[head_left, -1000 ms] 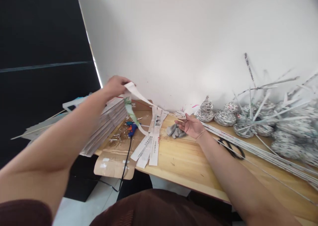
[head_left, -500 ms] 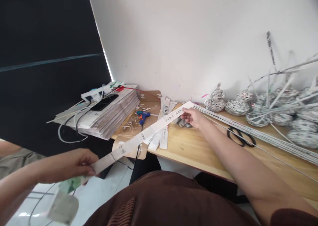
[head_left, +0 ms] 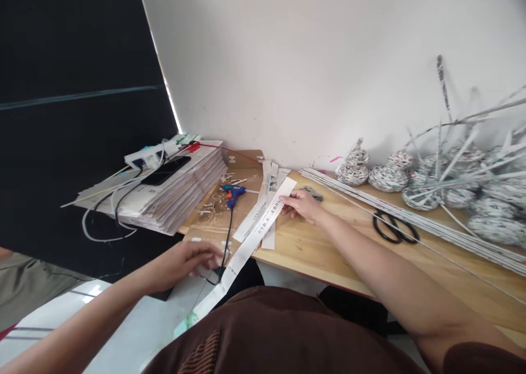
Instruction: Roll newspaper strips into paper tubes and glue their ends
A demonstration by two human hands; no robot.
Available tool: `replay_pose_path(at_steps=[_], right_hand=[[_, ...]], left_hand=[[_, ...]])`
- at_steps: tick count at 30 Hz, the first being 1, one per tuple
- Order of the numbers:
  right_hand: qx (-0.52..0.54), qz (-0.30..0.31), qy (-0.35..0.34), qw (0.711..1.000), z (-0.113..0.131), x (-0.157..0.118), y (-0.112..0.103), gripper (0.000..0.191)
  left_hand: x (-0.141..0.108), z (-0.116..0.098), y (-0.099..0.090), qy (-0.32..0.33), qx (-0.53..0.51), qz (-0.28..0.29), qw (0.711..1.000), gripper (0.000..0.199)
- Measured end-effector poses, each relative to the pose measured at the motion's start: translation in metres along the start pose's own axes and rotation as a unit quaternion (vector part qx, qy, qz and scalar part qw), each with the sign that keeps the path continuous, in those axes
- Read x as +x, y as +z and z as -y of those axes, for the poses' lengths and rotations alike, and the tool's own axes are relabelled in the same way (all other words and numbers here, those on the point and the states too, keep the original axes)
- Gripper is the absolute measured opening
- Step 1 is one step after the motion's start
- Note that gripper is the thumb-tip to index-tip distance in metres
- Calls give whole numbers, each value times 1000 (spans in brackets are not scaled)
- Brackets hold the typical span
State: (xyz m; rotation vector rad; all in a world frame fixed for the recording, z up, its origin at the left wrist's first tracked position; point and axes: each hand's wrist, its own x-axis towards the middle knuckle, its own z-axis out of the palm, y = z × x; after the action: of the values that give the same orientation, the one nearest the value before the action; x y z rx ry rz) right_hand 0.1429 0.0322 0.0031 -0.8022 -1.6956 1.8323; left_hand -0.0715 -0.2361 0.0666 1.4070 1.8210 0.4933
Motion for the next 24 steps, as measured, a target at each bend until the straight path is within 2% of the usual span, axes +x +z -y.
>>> replay_pose_path(at_steps=[2, 5, 9, 12, 14, 16, 18, 20, 21, 22, 24], right_hand=[[-18, -1, -10, 1000, -1, 1, -2, 19], [-50, 9, -28, 998, -3, 1, -3, 24], [-140, 32, -75, 987, -3, -3, 2, 28], [-228, 47, -129, 964, 0, -8, 4, 33], [-302, 52, -162, 938, 4, -10, -1, 39], [-373, 35, -216, 902, 9, -9, -11, 43], [-420, -44, -278, 863, 11, -4, -25, 39], [-474, -105, -296, 822, 5, 4, -39, 29], [-488, -130, -294, 812, -1, 9, -45, 28], [-498, -120, -283, 811, -8, 13, -49, 29], [-497, -91, -243, 828, -22, 22, -52, 19]], left_hand=[[24, -30, 0, 24, -88, -8, 996, 41], [64, -58, 7, 84, -180, -45, 979, 49], [123, -78, 25, 92, -286, -88, 950, 59], [155, -86, 40, 98, -348, -67, 930, 42], [167, -89, 48, 122, -386, -93, 910, 34], [171, -91, 53, 150, -442, -122, 876, 34], [173, -92, 54, 168, -488, -130, 847, 35], [175, -93, 54, 176, -510, -104, 836, 37], [177, -95, 54, 178, -514, -80, 835, 37], [179, -96, 54, 180, -514, -51, 837, 38], [187, -101, 55, 185, -510, 8, 840, 40]])
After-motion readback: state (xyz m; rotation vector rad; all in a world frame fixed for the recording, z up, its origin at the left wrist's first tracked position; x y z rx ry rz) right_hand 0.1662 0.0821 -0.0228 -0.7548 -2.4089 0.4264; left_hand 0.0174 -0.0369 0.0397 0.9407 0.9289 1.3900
